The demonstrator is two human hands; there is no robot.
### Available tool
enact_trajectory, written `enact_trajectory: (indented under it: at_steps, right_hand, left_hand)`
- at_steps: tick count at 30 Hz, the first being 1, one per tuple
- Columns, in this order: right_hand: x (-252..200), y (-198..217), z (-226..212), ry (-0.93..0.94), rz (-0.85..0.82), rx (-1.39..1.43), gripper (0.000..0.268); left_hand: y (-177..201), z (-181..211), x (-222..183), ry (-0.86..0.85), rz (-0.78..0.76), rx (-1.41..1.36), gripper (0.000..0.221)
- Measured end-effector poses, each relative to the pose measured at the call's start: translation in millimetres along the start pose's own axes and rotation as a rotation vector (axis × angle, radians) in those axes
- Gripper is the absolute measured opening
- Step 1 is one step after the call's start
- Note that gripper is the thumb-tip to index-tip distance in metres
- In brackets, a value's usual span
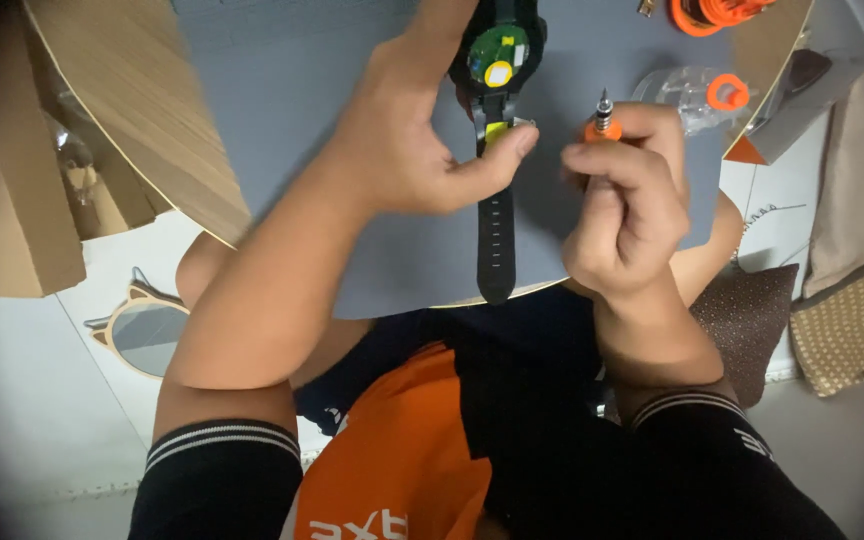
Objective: Disassembling a smartwatch to access internal components using precision tools.
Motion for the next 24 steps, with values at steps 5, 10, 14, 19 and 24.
enact_trajectory:
  at_steps: [5,10,14,19,24]
  right_hand:
    - [-8,1,11,0.005,0.012,0.260,0.015]
    - [-12,7,20,0.022,-0.002,0.412,0.031]
    - [-9,11,22,0.048,0.069,0.408,0.037]
    - [-15,13,26,0.104,0.194,0.430,0.030]
    - [-7,9,15,0.028,0.195,0.169,0.016]
  left_hand:
    - [-2,0,2,0.034,-0.016,-0.124,0.061]
    - [2,9,12,-0.023,-0.021,-0.322,0.033]
    - [-6,2,9,0.075,-0.085,-0.437,0.039]
    - [-6,5,10,0.066,-0.096,-0.467,0.042]
    - [-10,2,6,0.104,-0.142,-0.491,0.046]
Point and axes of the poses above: each hand's wrist, its own x-axis towards the middle knuckle, its own y-axis out of the back of the hand, z = x × y, the point moved 5 cm from there along x, towards the middle knuckle, and after that the axes turned 8 degrees about x, right-handed, at the moved point
